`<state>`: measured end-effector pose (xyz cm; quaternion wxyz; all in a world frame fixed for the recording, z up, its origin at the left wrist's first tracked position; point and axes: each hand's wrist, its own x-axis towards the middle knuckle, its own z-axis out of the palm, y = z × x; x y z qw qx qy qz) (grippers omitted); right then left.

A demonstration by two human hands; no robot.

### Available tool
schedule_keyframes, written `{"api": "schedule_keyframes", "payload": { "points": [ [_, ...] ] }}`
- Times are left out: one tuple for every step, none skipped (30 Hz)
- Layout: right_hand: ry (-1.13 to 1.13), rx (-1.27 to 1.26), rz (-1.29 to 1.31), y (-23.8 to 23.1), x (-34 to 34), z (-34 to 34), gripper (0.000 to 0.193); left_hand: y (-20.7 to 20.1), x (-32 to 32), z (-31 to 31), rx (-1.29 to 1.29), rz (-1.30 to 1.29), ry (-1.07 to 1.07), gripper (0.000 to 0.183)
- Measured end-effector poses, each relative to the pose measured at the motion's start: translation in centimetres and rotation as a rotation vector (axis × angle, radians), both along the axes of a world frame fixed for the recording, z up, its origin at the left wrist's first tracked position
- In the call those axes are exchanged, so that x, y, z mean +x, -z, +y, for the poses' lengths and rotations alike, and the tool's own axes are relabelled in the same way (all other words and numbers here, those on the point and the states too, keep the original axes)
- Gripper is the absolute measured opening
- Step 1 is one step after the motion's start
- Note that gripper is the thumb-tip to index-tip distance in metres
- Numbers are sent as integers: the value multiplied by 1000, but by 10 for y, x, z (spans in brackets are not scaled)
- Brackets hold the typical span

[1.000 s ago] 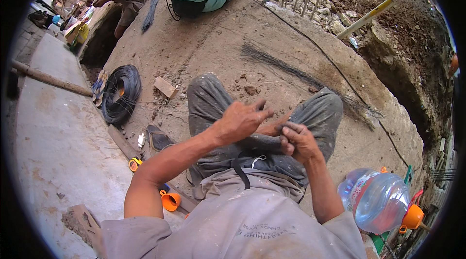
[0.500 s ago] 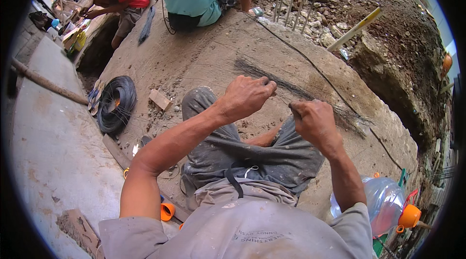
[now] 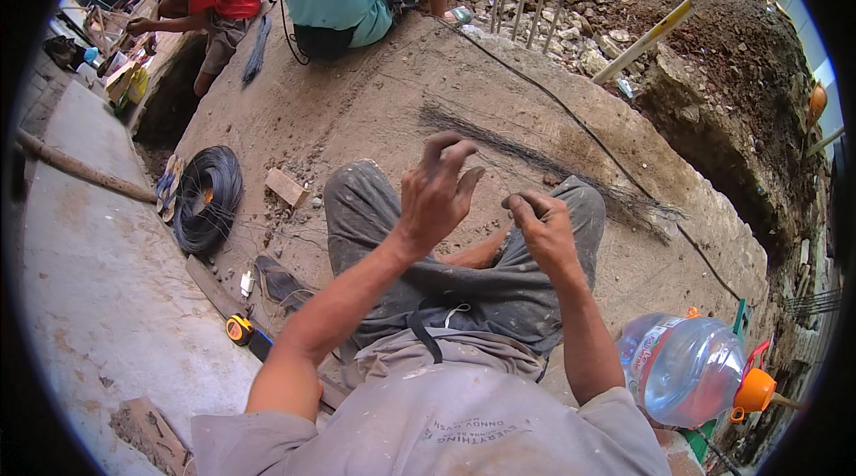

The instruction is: The person sits cross-legged on a concrete slab at a construction site and repeatedly twists a thin wire with both hands. The hands rotate the wire back and forth in a repetitive motion without using any tools.

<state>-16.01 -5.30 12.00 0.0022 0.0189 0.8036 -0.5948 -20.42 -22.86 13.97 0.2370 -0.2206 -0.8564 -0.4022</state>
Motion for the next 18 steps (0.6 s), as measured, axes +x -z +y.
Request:
{"api": "schedule_keyframes", "payload": {
  "points": [
    [22,4,34,2,0,-4,22,10,9,1,80,-68,-84,35],
    [21,-1,25,4,2,-7,22,17,13,2,163,-140,-167,38],
    [20,-5,16,5,3,-10,23,22,14,2,159,-199,-187,37],
    [19,-9,8,6,4,-12,23,27,14,2,156,-259,-208,36],
    [24,5,15,8,6,-13,23,26,15,3,152,-316,-226,36],
    [29,18,22,9,8,-13,23,24,15,3,165,-408,-215,35],
    [34,32,29,11,9,-13,23,21,15,3,177,-500,-203,35],
    [36,22,25,12,10,-14,23,17,15,1,185,-589,-194,35],
    [38,12,21,12,11,-14,23,19,15,0,219,-610,-161,34],
    [41,3,18,13,12,-14,22,24,14,-2,252,-631,-126,33],
    [42,-9,24,12,13,-14,22,20,14,-1,285,-657,-85,32],
    [44,-20,30,11,14,-15,22,15,13,-2,265,-769,-9,30],
    [46,-32,37,11,16,-16,22,8,11,-3,243,-880,68,29],
    [32,6,38,11,16,-18,22,1,10,-4,222,-988,139,28],
    [18,43,40,12,17,-19,23,1,8,-2,163,-984,124,27],
    [4,80,42,13,18,-19,23,3,7,0,103,-980,108,27],
    [-11,110,98,13,19,-19,23,4,6,1,43,-975,93,27],
    [-27,139,154,13,21,-17,23,5,5,1,40,-929,104,26]
  ]
}}
